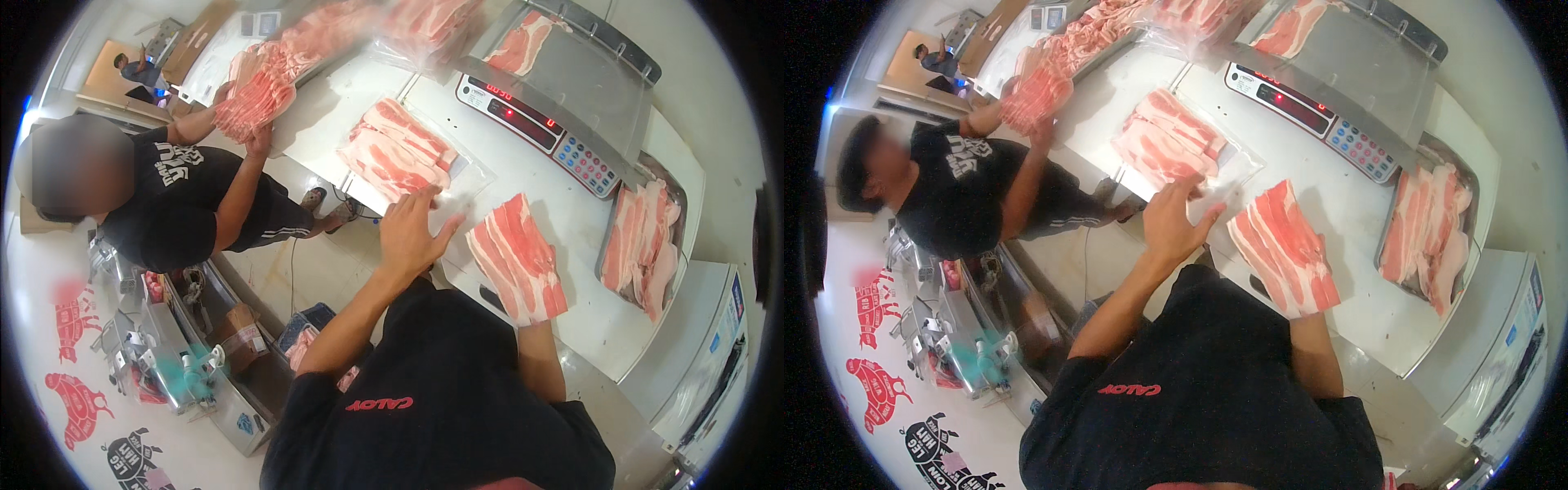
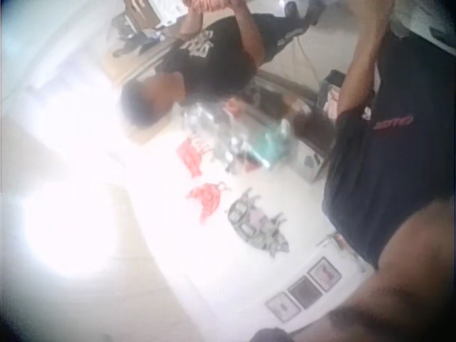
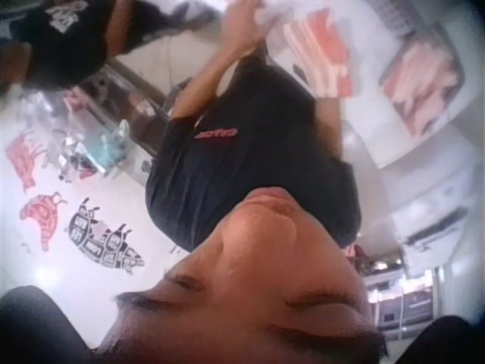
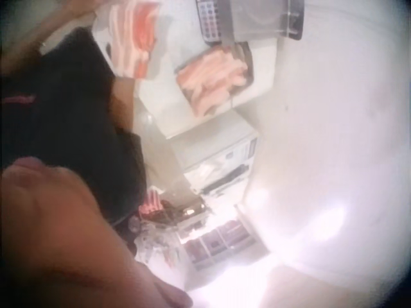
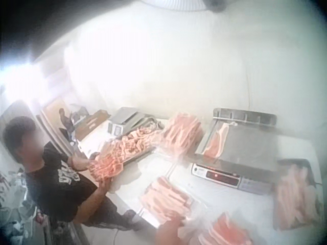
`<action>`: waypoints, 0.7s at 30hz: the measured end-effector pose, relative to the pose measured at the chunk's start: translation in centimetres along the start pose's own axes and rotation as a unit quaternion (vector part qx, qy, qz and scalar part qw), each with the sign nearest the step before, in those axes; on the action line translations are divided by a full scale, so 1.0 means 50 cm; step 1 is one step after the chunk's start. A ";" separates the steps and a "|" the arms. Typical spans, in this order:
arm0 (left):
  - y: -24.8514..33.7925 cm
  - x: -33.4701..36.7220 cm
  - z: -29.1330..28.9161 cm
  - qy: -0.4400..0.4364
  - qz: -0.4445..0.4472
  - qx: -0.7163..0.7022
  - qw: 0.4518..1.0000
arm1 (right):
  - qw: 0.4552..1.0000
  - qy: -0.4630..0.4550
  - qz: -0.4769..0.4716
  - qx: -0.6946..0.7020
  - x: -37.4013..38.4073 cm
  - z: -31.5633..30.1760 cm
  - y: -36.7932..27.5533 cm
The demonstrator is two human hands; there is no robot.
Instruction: The person picks up slices of meat by hand, places them onto a scale to check their weight, and then puts them into plastic bags.
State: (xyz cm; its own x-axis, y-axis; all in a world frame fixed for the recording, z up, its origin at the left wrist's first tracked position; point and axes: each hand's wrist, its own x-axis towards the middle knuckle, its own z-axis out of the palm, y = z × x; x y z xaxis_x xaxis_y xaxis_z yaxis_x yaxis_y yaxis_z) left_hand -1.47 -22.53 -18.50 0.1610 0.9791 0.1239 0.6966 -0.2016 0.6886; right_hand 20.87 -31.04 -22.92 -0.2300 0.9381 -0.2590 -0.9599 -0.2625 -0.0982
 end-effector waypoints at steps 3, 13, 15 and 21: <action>-0.056 0.000 0.017 0.061 0.142 0.178 0.972 | 0.955 -0.028 -0.054 -0.290 0.008 -0.006 -0.001; -0.062 0.040 -0.022 0.006 0.215 0.109 0.970 | 0.861 0.036 -0.100 -0.498 0.062 0.048 0.064; -0.104 0.036 0.008 -0.036 0.204 0.114 0.972 | 0.871 0.046 -0.090 -0.481 0.074 0.051 0.077; -0.045 0.044 -0.039 -0.022 0.237 0.115 0.965 | 0.893 0.072 -0.066 -0.440 0.098 0.043 0.093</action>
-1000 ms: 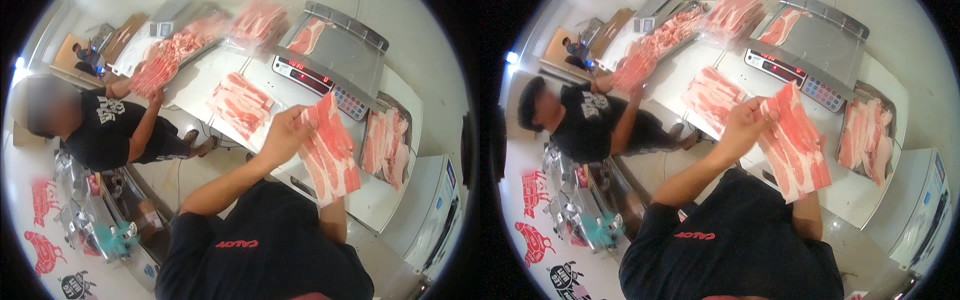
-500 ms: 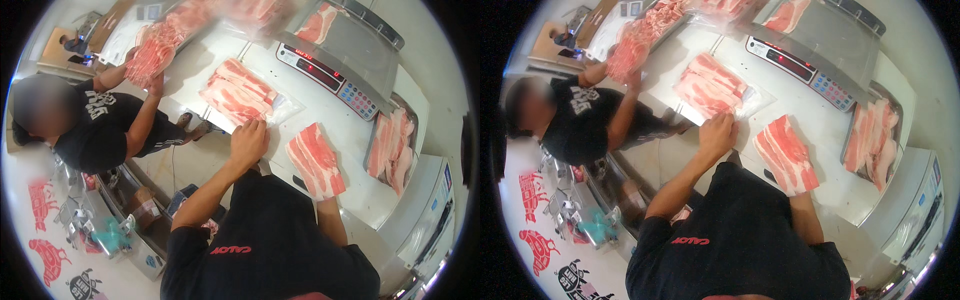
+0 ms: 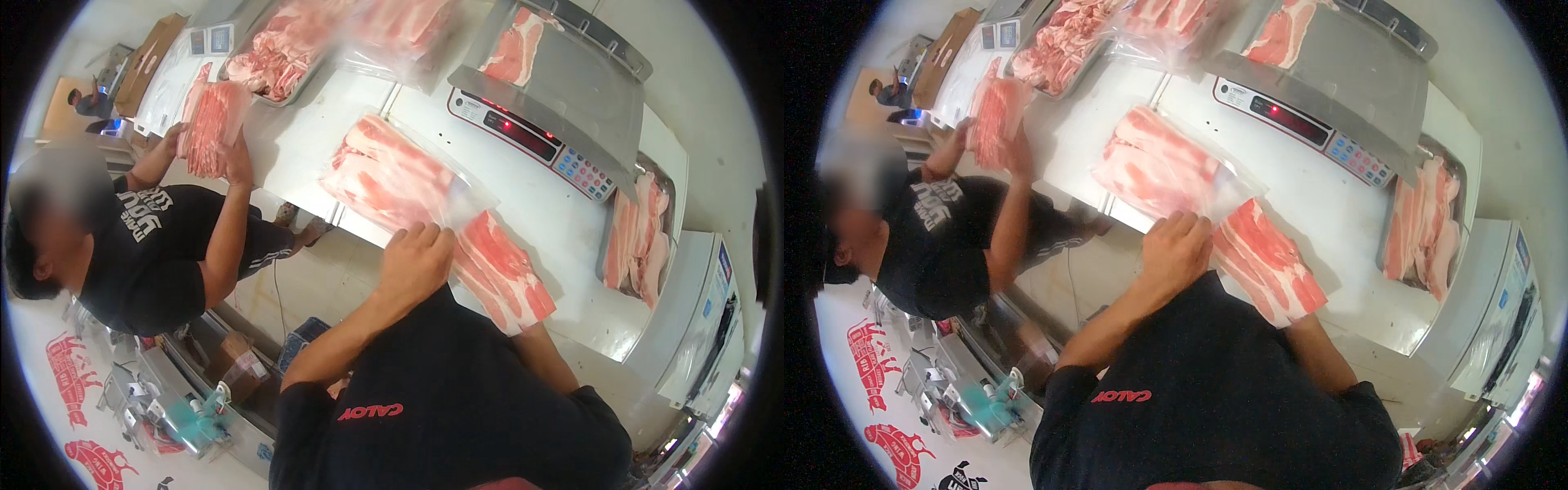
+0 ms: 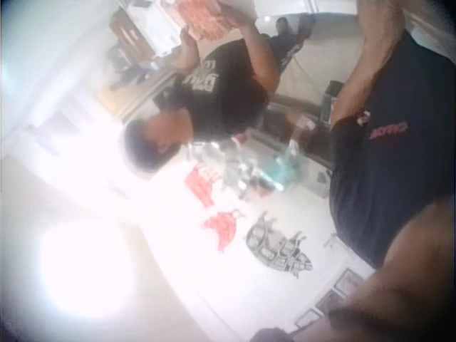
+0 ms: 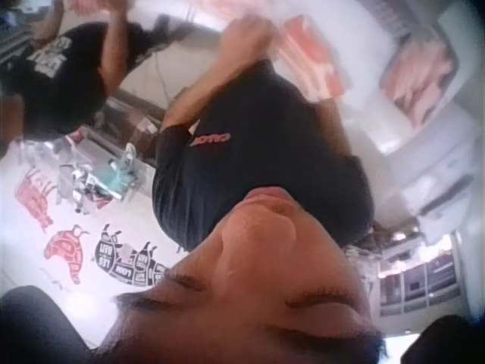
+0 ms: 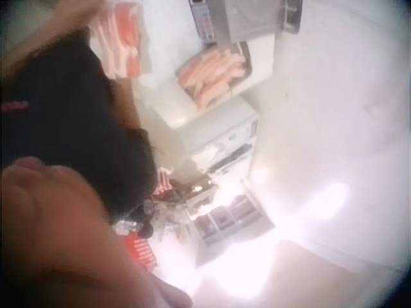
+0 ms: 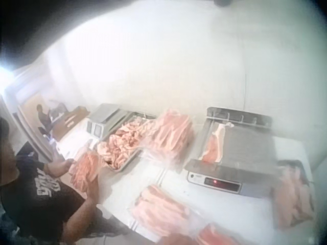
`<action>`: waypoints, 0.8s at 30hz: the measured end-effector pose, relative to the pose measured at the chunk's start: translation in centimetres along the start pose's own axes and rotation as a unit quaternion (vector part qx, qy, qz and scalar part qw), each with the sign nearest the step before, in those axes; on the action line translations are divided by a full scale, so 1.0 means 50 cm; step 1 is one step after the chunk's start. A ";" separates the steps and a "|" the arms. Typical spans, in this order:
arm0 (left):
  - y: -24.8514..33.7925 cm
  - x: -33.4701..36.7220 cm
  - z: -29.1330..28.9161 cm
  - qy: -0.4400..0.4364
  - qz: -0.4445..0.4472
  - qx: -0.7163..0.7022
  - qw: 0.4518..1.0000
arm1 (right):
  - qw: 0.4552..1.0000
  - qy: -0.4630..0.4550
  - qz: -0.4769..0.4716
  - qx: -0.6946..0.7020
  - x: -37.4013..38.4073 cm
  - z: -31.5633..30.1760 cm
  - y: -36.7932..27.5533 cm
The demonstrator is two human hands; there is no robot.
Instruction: The person picks up slices of meat by hand, places them onto a scale to check their weight, and then puts them into plastic bags.
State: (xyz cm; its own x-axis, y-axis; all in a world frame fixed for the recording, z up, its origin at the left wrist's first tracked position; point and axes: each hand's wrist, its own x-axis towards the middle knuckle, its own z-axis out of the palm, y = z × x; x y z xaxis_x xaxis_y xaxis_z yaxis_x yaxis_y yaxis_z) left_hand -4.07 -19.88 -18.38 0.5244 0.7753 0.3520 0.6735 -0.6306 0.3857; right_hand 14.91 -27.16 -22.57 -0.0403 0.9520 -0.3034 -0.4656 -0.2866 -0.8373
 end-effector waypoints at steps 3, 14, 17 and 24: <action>-0.009 0.001 -0.006 -0.017 0.015 0.013 1.000 | 0.999 -0.022 0.015 0.035 0.030 0.034 0.001; -0.011 -0.002 -0.042 -0.003 0.038 0.016 0.999 | 0.986 -0.077 0.039 0.145 0.294 0.207 0.020; -0.037 0.002 -0.064 0.039 0.010 -0.012 0.999 | 0.987 -0.073 0.046 0.136 0.330 0.232 0.032; -0.053 -0.030 -0.061 0.014 -0.022 -0.050 0.998 | 0.990 -0.064 0.063 0.107 0.203 0.158 0.011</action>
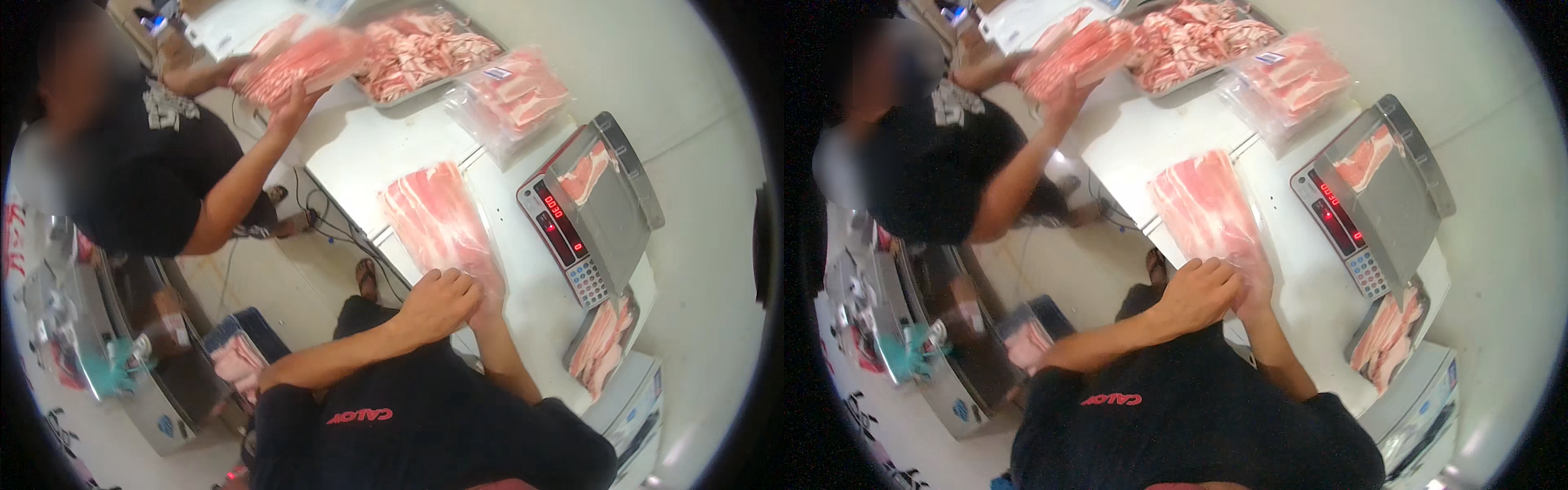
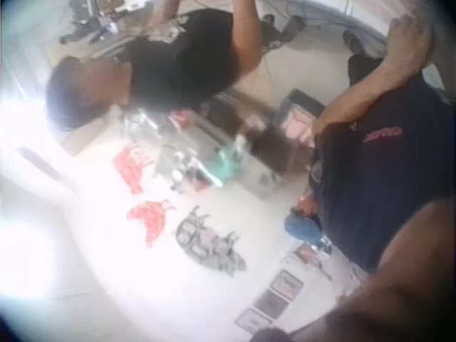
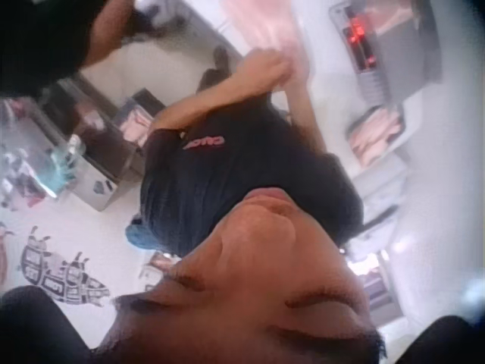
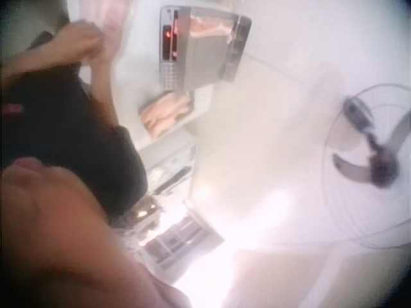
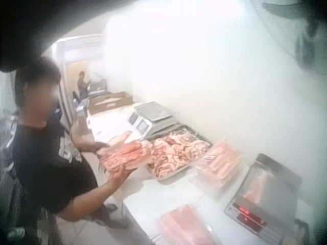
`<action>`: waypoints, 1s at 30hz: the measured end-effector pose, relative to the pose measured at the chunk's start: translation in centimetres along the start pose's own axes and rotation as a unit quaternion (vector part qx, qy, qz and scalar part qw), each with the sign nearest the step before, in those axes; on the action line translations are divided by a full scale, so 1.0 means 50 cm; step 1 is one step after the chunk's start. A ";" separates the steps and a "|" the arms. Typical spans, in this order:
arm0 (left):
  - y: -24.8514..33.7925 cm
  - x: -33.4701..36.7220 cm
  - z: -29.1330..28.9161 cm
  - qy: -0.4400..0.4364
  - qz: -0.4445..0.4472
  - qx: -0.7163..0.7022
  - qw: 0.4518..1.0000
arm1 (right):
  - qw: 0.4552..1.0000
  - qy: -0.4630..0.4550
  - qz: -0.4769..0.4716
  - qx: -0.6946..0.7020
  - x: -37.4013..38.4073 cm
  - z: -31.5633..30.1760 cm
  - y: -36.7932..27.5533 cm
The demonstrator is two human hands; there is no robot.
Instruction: The person picks up slices of meat by hand, places them onto a scale to check their weight, and then puts them into plastic bags.
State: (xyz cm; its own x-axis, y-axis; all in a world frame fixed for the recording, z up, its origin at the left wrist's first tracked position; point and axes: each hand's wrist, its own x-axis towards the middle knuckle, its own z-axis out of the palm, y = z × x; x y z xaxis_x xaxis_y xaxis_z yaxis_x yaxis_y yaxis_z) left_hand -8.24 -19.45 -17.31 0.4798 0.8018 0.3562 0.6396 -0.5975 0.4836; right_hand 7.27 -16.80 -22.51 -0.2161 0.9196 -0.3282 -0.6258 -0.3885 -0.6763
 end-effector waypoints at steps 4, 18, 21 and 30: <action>0.010 -0.013 0.022 -0.007 0.023 0.007 1.000 | 0.999 0.024 -0.001 -0.049 0.043 0.010 0.021; -0.074 0.009 -0.028 0.039 -0.023 -0.138 0.989 | 0.985 0.088 -0.068 -0.134 0.036 0.032 0.064; -0.247 0.100 -0.036 0.094 -0.196 -0.051 0.975 | 0.971 0.054 -0.036 -0.231 -0.001 0.012 0.056; -0.359 0.249 0.057 0.073 -0.165 0.107 0.978 | 0.954 0.042 -0.057 -0.292 -0.029 0.005 0.025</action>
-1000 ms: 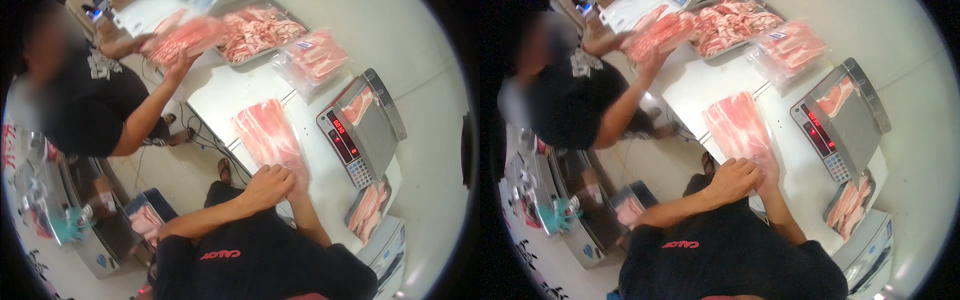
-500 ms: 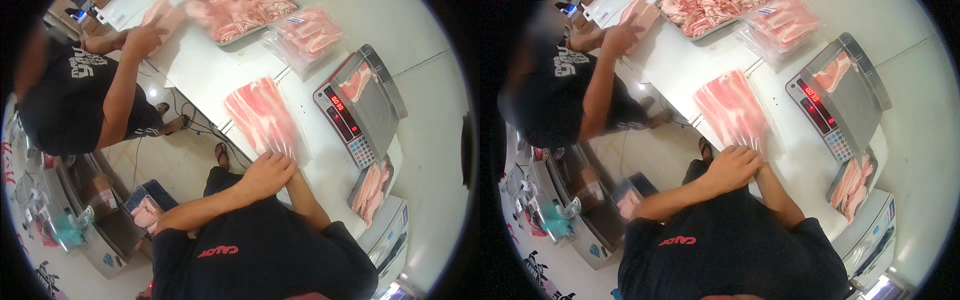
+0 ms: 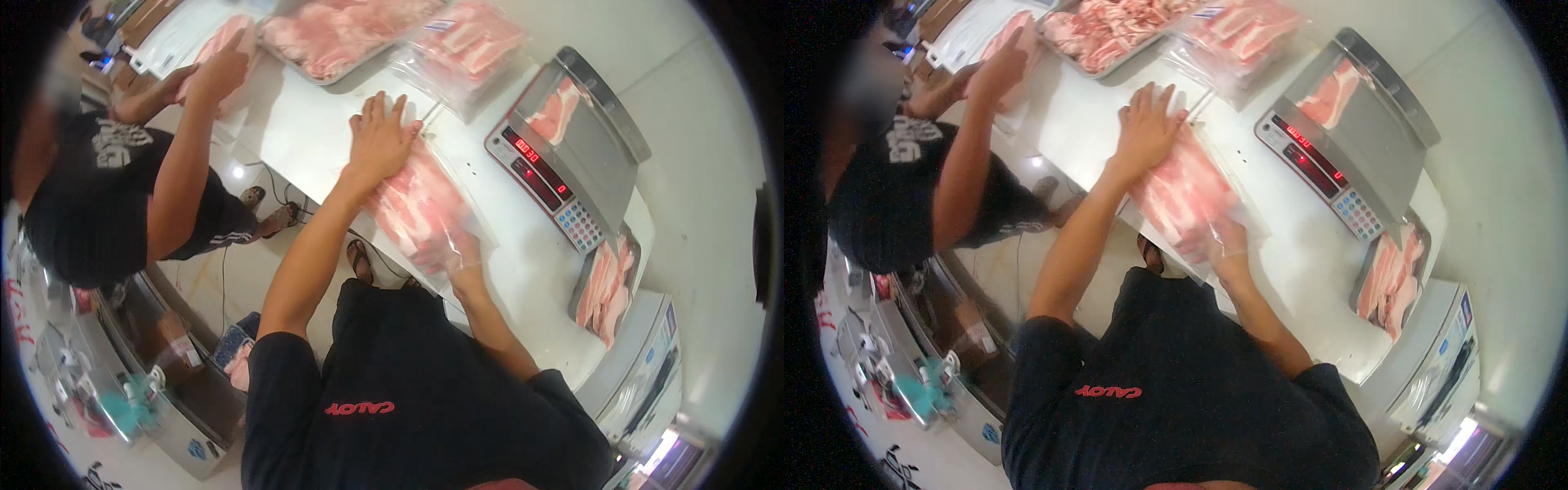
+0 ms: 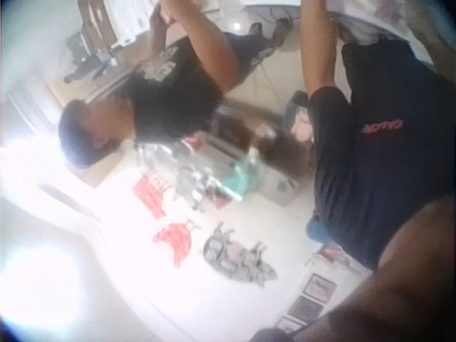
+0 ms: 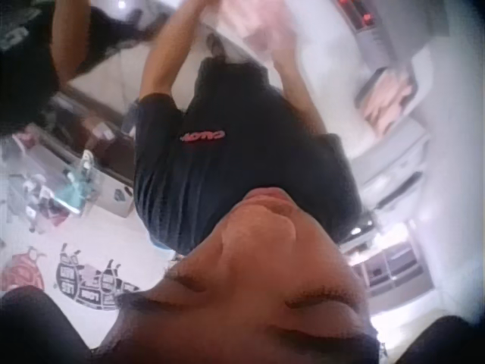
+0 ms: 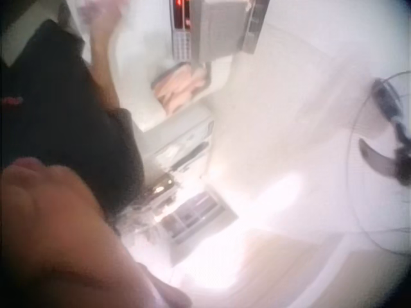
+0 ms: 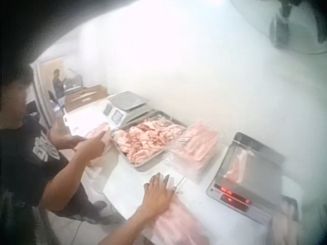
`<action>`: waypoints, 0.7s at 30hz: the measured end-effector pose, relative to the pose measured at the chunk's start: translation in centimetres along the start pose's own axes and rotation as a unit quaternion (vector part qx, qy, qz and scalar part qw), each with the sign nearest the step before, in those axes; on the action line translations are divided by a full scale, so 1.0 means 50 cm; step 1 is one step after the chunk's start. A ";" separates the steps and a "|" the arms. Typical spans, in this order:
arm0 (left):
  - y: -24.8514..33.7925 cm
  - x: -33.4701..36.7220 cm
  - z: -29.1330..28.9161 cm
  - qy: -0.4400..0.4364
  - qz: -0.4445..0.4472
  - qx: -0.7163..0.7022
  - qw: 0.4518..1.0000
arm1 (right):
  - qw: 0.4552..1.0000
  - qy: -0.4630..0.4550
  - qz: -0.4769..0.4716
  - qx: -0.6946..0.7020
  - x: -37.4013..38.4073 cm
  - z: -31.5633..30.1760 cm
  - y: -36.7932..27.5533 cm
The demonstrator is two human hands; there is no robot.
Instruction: The person picks up slices of meat by hand, places them onto a scale to check their weight, and then puts them into plastic bags.
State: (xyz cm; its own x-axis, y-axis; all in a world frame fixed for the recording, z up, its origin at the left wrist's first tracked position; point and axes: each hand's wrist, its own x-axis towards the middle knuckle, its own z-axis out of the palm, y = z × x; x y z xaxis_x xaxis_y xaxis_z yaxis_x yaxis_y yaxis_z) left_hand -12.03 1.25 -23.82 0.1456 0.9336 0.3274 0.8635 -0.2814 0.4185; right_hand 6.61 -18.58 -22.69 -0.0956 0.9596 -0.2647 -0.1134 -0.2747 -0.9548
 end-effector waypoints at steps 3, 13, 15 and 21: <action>0.011 0.003 -0.016 -0.015 -0.028 -0.068 0.997 | 0.999 0.026 -0.003 -0.042 -0.006 0.004 -0.012; 0.029 0.005 -0.038 0.014 -0.031 -0.085 0.996 | 0.997 0.010 0.070 -0.008 -0.002 -0.003 -0.030; -0.019 0.006 -0.052 0.007 -0.049 -0.221 0.974 | 0.999 0.023 0.048 0.005 -0.008 0.005 -0.046; -0.017 -0.091 -0.189 0.039 -0.103 -0.267 0.957 | 0.982 0.092 -0.102 -0.130 0.002 0.008 0.006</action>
State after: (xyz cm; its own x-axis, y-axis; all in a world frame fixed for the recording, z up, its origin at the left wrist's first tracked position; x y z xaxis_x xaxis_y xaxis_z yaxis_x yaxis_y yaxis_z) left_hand -18.01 -4.85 -17.65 -0.0554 0.9680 0.2448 0.4963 -0.1861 0.8480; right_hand 6.16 -18.61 -22.93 0.0850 0.9944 -0.0623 0.1478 -0.0744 -0.9862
